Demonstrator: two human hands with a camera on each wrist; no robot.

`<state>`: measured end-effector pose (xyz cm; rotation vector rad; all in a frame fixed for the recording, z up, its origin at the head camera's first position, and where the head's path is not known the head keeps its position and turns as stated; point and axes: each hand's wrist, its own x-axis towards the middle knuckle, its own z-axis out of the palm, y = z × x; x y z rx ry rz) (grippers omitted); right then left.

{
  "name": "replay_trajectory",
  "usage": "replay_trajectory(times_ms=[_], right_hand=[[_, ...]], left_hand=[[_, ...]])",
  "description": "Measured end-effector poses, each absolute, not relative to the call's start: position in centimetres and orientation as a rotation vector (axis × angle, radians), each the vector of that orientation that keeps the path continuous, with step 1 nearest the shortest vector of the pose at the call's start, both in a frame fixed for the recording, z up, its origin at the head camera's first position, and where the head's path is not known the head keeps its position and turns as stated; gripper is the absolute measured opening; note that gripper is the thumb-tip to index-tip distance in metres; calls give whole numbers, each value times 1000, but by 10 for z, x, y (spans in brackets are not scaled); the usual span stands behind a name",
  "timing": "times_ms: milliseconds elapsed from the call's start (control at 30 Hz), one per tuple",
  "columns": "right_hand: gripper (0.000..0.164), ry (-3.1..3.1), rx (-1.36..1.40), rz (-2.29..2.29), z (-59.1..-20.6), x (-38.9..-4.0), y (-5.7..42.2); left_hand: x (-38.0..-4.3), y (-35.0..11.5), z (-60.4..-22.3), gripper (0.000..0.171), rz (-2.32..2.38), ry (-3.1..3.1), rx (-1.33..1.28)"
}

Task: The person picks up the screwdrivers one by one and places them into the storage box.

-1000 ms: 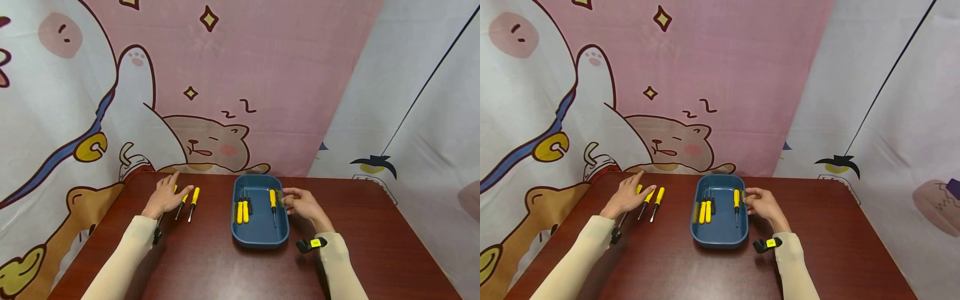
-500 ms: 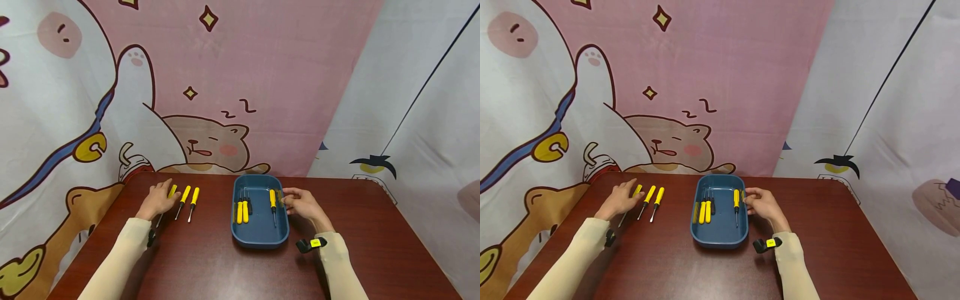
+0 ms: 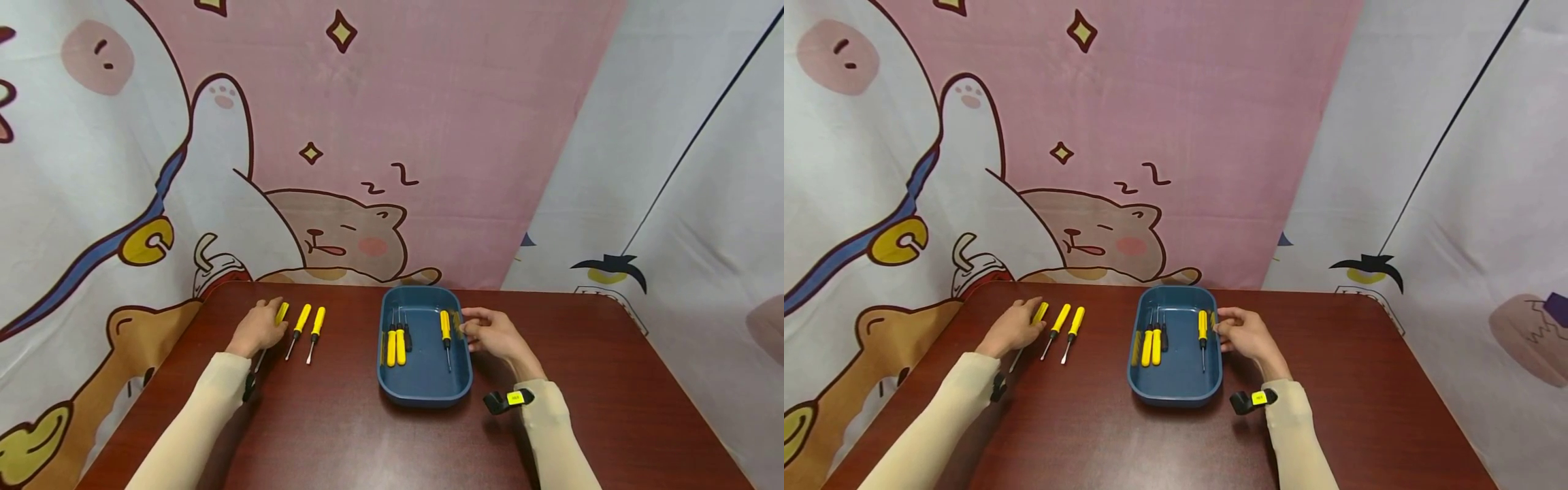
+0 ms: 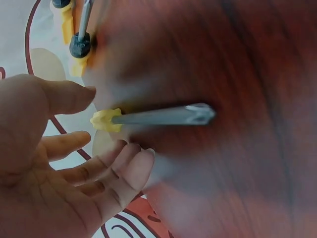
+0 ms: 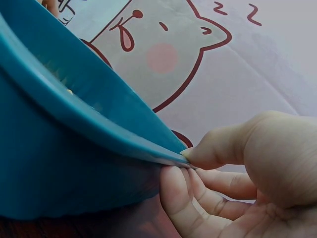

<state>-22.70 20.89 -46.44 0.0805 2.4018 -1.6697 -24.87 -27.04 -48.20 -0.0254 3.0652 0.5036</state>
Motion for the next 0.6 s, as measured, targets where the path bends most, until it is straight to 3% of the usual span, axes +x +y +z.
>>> replay_trajectory(times_ms=[600], right_hand=[[47, 2391, 42, -1681, -464, -225, 210]], left_hand=[[-261, -263, -479, 63, 489, 3013, -60]])
